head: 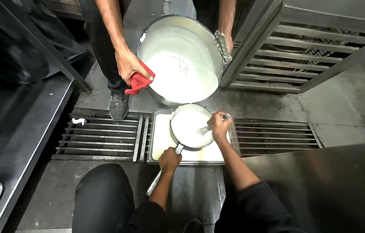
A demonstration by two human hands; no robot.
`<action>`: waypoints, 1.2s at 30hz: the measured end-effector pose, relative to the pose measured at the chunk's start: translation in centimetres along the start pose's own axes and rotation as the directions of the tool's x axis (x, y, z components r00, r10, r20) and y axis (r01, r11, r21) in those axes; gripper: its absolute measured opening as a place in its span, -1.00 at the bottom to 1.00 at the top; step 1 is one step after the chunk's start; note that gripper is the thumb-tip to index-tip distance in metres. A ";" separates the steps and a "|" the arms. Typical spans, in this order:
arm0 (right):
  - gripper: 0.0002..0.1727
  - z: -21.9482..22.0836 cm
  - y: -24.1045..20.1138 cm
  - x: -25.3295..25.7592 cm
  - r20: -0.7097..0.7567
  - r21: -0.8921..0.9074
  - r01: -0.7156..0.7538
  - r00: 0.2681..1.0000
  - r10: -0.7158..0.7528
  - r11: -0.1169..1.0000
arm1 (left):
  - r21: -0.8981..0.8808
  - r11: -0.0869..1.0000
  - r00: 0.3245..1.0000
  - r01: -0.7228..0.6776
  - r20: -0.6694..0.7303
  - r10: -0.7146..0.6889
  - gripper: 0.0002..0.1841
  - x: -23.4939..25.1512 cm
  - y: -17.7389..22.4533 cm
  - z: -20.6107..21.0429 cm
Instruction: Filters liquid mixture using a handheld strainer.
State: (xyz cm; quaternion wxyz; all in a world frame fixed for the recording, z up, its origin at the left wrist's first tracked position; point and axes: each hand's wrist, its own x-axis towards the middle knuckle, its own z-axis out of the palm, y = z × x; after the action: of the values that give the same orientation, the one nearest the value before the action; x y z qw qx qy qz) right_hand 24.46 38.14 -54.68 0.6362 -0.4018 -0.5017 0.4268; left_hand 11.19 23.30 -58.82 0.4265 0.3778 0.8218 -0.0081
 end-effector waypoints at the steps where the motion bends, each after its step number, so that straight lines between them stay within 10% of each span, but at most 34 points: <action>1: -0.69 0.0 -0.4 0.5 0.045 -0.039 0.022 0.999 -0.020 0.999 | -0.015 1.000 1.000 -0.004 0.004 0.004 -0.62 0.0 0.1 0.0; 5: -0.70 -0.7 -0.9 2.2 -0.141 0.091 0.034 0.990 -0.021 0.995 | -0.018 1.000 1.000 -0.002 0.012 0.002 -0.63 0.0 0.1 -0.2; 36: -0.66 -1.8 -0.3 0.6 0.042 0.023 -0.026 0.999 0.025 0.999 | -0.015 1.000 0.999 -0.007 0.038 0.008 -0.65 -0.7 0.2 0.8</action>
State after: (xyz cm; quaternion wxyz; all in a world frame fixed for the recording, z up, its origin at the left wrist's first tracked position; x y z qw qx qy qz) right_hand 26.33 38.50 -54.52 0.6249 -0.3914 -0.5046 0.4490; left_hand 12.13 22.74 -58.78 0.4449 0.3775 0.8121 -0.0077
